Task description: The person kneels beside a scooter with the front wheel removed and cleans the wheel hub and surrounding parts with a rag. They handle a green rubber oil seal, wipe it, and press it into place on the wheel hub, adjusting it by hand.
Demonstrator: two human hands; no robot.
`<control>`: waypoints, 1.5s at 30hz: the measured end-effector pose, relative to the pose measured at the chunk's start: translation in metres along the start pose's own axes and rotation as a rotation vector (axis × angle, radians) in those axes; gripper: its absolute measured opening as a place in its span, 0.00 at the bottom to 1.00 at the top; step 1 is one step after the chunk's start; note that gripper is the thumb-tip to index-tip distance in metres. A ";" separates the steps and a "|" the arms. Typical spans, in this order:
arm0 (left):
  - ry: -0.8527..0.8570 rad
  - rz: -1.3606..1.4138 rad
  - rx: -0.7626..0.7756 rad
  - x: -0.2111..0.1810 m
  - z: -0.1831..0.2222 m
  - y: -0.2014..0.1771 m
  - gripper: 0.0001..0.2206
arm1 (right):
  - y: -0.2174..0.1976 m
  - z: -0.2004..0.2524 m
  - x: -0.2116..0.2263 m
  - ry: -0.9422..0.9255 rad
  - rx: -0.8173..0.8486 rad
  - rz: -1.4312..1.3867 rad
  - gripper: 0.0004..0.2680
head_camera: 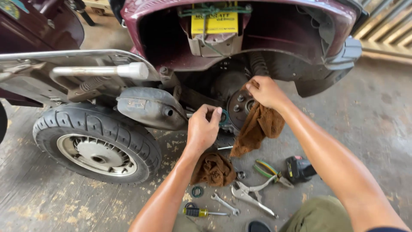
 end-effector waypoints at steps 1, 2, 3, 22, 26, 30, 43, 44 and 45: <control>0.008 0.006 -0.013 0.000 -0.001 -0.001 0.13 | -0.007 0.005 0.009 -0.015 -0.003 0.006 0.07; -0.007 0.016 -0.001 0.002 0.002 0.000 0.13 | -0.011 0.016 0.016 -0.002 -0.010 -0.019 0.06; -0.021 0.025 0.010 0.004 0.004 0.001 0.12 | -0.015 0.026 0.021 0.011 -0.016 -0.045 0.07; 0.056 0.028 0.045 -0.010 0.014 -0.009 0.14 | -0.015 0.023 0.078 -0.074 0.242 0.315 0.12; 0.061 0.058 0.046 -0.011 0.015 -0.009 0.13 | -0.016 0.016 0.076 0.000 0.335 0.263 0.16; 0.069 0.061 0.057 -0.011 0.016 -0.010 0.13 | 0.002 0.000 0.067 -0.137 0.315 0.458 0.10; 0.108 0.084 0.056 -0.014 0.018 -0.010 0.12 | 0.029 -0.009 0.061 -0.550 0.220 0.990 0.13; 0.115 0.087 0.053 -0.015 0.017 -0.011 0.12 | 0.028 -0.011 0.061 -0.482 0.273 0.967 0.13; 0.122 0.089 0.051 -0.016 0.016 -0.012 0.12 | 0.028 -0.013 0.061 -0.414 0.325 0.942 0.14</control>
Point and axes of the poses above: each hand's wrist, its own z-axis away from the middle knuckle, its own y-axis out of the palm, x = y × z, the point moved 6 cm from there along -z, towards the middle knuckle, and after that the axes turned 7 degrees about z, right-handed, at the moved point
